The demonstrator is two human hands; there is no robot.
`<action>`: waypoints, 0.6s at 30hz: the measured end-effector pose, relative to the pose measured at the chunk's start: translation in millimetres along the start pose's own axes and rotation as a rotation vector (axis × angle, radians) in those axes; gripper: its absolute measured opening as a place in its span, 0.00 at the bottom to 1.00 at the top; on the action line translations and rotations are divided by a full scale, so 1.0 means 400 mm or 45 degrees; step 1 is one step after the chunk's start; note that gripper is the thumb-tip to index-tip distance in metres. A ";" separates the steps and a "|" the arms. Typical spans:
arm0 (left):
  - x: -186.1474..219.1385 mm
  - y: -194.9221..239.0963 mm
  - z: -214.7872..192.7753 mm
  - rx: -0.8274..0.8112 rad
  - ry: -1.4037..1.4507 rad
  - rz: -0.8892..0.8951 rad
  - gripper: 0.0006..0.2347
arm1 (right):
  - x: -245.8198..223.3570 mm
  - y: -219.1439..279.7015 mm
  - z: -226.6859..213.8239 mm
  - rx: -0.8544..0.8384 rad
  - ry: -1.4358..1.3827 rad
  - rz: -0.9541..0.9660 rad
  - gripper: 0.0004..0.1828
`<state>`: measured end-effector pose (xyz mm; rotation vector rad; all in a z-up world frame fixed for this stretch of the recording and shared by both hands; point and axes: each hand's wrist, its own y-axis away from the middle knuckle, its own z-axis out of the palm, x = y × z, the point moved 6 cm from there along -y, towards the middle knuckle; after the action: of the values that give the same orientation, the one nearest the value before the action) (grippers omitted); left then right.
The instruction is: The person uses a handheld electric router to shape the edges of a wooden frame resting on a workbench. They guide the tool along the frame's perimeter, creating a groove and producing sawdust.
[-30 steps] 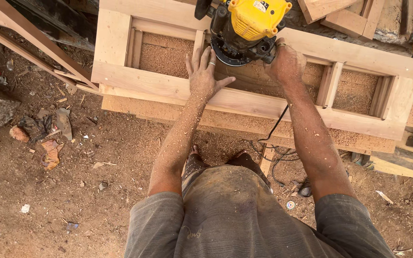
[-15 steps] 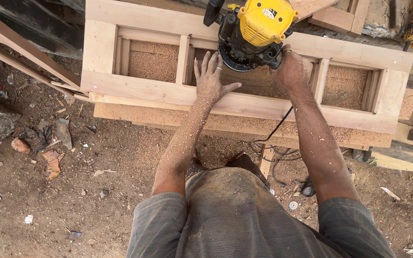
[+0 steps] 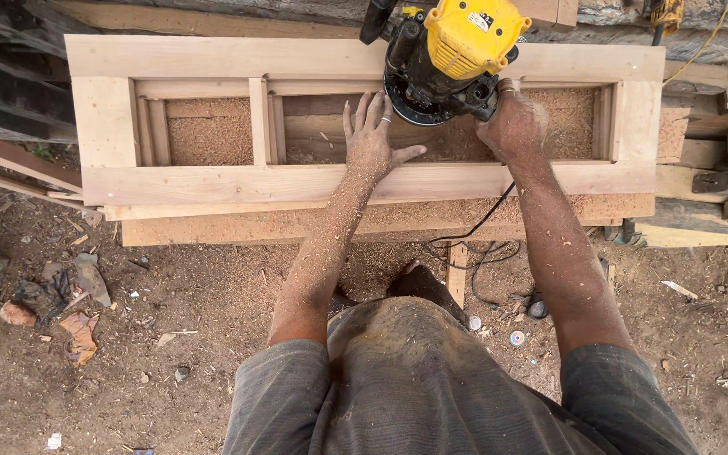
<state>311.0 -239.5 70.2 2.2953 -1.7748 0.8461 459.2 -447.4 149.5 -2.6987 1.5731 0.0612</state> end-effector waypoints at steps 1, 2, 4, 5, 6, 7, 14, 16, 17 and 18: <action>0.011 -0.006 0.010 -0.017 -0.001 0.007 0.54 | 0.020 0.002 0.007 -0.047 0.024 0.039 0.36; 0.023 -0.013 0.020 -0.034 -0.003 0.014 0.55 | 0.041 0.005 0.012 -0.093 0.047 0.079 0.35; 0.044 -0.026 0.035 -0.056 -0.005 0.024 0.55 | 0.070 0.003 0.012 -0.116 -0.011 0.107 0.38; 0.054 -0.032 0.041 -0.062 -0.005 0.029 0.55 | 0.079 0.003 0.007 -0.092 -0.092 0.097 0.42; 0.064 -0.037 0.047 -0.068 -0.005 0.033 0.55 | 0.086 0.001 0.001 -0.068 -0.174 0.087 0.47; 0.074 -0.039 0.052 -0.069 0.003 0.037 0.55 | 0.098 0.003 0.004 -0.116 -0.092 0.117 0.44; 0.131 -0.064 0.072 -0.097 0.021 0.062 0.54 | 0.165 0.012 -0.003 -0.064 -0.077 0.149 0.44; 0.143 -0.071 0.080 -0.128 0.020 0.066 0.54 | 0.183 0.014 -0.001 0.029 -0.111 0.097 0.42; 0.150 -0.077 0.084 -0.142 0.022 0.072 0.54 | 0.194 0.017 0.000 0.070 -0.069 0.074 0.40; 0.156 -0.083 0.088 -0.157 0.024 0.078 0.54 | 0.203 0.018 0.001 0.111 -0.028 0.052 0.37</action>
<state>363.8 -297.4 79.2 2.1599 -1.8437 0.7420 493.1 -521.6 145.8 -2.5923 1.5857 0.0218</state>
